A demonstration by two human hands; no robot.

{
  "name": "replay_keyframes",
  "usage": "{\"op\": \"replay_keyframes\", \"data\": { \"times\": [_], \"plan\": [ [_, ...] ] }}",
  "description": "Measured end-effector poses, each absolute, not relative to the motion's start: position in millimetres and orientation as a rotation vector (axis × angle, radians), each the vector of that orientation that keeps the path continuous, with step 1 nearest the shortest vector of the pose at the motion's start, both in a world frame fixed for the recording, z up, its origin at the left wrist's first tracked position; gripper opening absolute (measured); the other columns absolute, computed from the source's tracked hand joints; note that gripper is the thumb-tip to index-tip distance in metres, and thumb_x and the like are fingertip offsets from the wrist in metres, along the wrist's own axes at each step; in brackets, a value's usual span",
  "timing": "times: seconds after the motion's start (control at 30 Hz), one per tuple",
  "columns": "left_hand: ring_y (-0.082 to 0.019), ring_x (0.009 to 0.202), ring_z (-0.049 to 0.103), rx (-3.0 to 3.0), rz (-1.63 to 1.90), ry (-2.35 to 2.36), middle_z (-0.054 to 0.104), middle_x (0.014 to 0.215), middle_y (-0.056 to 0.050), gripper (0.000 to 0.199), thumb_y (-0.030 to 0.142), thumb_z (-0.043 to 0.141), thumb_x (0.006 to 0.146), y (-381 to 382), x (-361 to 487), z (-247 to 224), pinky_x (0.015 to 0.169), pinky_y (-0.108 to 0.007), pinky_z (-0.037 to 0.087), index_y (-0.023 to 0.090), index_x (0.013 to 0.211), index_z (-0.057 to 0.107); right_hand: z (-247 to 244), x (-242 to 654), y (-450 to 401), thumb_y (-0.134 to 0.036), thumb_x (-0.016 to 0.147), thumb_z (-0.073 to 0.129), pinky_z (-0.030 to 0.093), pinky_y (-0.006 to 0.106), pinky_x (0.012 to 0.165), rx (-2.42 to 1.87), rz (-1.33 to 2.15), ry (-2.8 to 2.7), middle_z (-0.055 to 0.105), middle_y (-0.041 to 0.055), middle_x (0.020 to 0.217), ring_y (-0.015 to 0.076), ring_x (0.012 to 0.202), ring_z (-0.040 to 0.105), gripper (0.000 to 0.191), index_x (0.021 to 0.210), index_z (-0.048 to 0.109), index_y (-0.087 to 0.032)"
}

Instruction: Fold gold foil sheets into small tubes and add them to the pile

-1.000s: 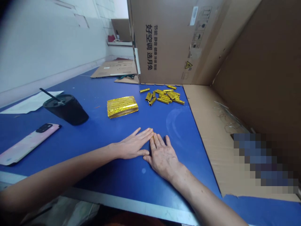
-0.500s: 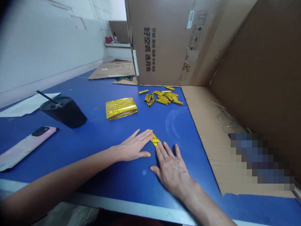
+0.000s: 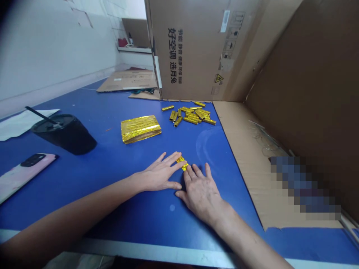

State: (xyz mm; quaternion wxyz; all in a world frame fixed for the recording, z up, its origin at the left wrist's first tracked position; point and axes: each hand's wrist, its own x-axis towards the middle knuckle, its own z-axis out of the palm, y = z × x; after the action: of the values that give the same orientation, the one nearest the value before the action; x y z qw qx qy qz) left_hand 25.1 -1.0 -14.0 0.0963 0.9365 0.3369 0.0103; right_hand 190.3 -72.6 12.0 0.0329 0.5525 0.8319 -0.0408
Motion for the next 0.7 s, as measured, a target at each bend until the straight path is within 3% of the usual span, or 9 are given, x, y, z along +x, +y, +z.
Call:
{"op": "replay_keyframes", "data": {
  "times": [0.17,0.3,0.57,0.7],
  "plan": [
    [-0.032,0.132,0.018,2.791,0.089,1.190,0.023,0.142,-0.020,0.072,0.061,0.040,0.079,13.4,31.1,-17.2,0.101,-0.055,0.016,0.020,0.137,0.026,12.6,191.7,-41.1,-0.054,0.085,0.032,0.016,0.061,0.101,1.787,-0.157,2.537,0.035,0.0130,0.139,0.0333,0.126,0.033,0.067,0.136,0.032,-0.010],
    [-0.034,0.126,0.029,2.819,0.129,1.268,0.031,0.138,-0.020,0.071,0.063,0.035,0.080,15.3,30.2,-16.5,0.097,-0.053,0.022,0.018,0.134,0.032,9.2,203.9,-22.1,-0.059,0.085,0.023,0.014,0.063,0.100,1.780,-0.187,2.515,0.032,0.0076,0.141,0.0324,0.129,0.027,0.068,0.136,0.033,-0.016],
    [-0.028,0.122,0.035,2.856,0.173,1.142,0.041,0.134,-0.015,0.079,0.069,0.037,0.075,-23.9,13.6,-14.8,0.100,-0.046,0.022,0.011,0.129,0.038,-2.1,219.8,-8.8,-0.062,0.084,0.015,0.017,0.059,0.101,1.806,-0.177,2.516,0.023,0.0056,0.145,0.0283,0.133,0.016,0.069,0.138,0.028,-0.021],
    [-0.028,0.128,0.029,2.865,0.176,1.079,0.038,0.136,-0.016,0.083,0.071,0.033,0.075,-32.3,13.5,-14.9,0.104,-0.050,0.013,0.009,0.130,0.036,-8.8,223.3,-6.0,-0.064,0.083,0.016,0.016,0.058,0.102,1.818,-0.191,2.521,0.019,0.0067,0.146,0.0282,0.134,0.013,0.072,0.139,0.025,-0.021]
  ]
}}
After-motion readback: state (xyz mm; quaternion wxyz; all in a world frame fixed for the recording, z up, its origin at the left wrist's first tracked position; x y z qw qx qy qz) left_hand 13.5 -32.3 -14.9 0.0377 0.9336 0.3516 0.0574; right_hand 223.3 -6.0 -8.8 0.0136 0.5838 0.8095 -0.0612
